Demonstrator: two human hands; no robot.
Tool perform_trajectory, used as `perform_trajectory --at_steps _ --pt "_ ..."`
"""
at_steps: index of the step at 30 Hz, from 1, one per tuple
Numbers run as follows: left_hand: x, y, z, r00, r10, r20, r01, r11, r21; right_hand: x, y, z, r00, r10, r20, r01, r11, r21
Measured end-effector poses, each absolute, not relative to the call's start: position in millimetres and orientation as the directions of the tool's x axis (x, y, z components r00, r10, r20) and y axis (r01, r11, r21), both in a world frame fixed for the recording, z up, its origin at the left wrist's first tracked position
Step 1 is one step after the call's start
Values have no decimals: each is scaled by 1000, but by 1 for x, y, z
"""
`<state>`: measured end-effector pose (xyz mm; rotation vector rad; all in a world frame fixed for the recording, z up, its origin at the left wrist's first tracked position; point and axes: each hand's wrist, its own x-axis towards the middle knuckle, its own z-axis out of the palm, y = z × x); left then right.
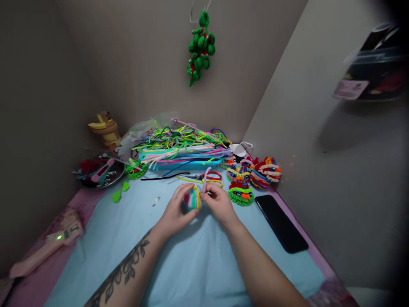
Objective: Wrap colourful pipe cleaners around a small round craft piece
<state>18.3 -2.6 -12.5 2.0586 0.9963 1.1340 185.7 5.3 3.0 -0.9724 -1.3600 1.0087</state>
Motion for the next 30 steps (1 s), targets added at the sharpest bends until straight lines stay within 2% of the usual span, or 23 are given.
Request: perform_trajectory --at_steps 8,10,13,18,23,28,30 --pt "20 -2 -15 366 888 278 259 -384 886 173 -4 1 -33 929 369 26 370 -929" --pt "21 -3 -12 353 895 273 284 -381 880 173 -5 1 -42 927 373 30 374 -927" --pt "21 -4 -8 393 858 330 316 -463 828 177 -4 2 -48 935 353 39 355 -934" --pt "19 -4 -11 483 791 377 309 -556 771 180 -2 1 -54 972 227 15 228 -973" --pt "18 -2 -13 442 824 354 345 -520 781 177 2 0 -50 994 93 -111 87 -990" --pt "17 -5 -12 415 835 363 368 -518 772 178 1 3 -221 970 -102 -148 -136 -980" --pt "17 -6 -13 437 816 379 364 -546 755 178 0 1 -226 966 -126 -154 -163 -975"
